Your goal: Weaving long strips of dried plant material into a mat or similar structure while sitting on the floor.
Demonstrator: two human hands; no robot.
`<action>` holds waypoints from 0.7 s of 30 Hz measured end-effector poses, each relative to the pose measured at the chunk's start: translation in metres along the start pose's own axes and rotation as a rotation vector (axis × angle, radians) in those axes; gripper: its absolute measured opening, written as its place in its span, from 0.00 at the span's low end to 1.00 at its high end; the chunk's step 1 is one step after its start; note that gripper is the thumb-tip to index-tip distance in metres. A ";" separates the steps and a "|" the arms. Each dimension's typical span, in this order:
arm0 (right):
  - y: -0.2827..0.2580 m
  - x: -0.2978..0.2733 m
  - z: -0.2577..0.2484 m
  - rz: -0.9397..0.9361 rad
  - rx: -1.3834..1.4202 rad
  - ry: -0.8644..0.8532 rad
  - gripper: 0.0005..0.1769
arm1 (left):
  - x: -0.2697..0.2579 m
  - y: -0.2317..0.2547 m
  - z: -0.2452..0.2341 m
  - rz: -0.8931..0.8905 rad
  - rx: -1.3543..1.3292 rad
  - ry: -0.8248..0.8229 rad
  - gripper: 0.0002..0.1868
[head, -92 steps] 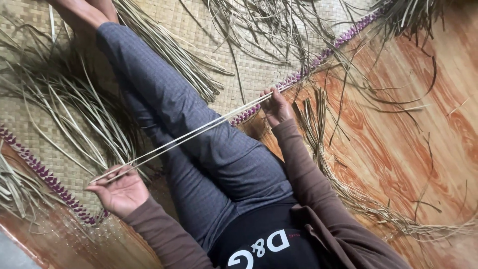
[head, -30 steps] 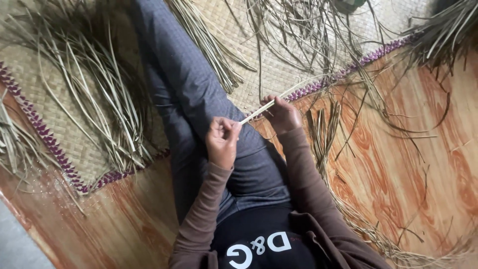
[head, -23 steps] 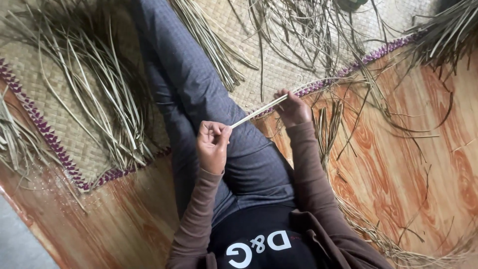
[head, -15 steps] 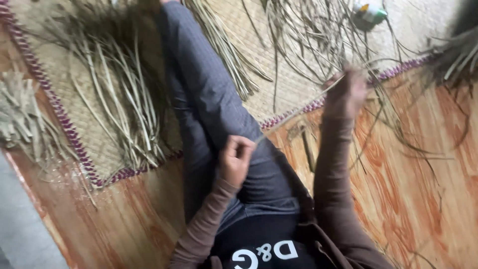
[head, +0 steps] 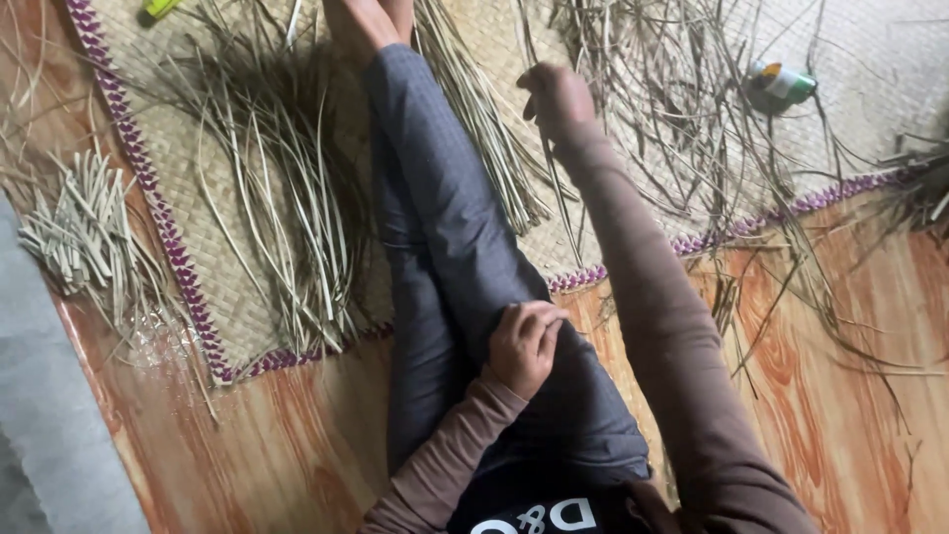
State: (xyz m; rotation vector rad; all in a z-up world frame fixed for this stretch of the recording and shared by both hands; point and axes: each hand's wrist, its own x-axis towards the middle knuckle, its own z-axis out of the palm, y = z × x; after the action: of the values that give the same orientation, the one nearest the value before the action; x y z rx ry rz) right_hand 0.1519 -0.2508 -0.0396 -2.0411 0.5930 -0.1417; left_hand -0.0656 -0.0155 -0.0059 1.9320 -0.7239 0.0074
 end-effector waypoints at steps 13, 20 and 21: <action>0.027 0.057 0.050 0.353 0.157 0.000 0.17 | 0.006 -0.006 -0.004 0.087 0.089 -0.124 0.12; 0.157 0.016 -0.030 -0.254 -0.150 0.079 0.10 | 0.006 -0.002 -0.005 0.101 0.071 -0.142 0.16; 0.167 -0.010 -0.034 -0.248 -0.154 0.087 0.10 | 0.009 -0.002 -0.002 0.107 0.064 -0.148 0.16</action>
State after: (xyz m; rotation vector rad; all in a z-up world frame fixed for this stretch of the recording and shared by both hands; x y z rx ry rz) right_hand 0.0728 -0.3412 -0.1608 -2.2633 0.4117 -0.3425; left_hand -0.0569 -0.0177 -0.0037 1.9675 -0.9351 -0.0477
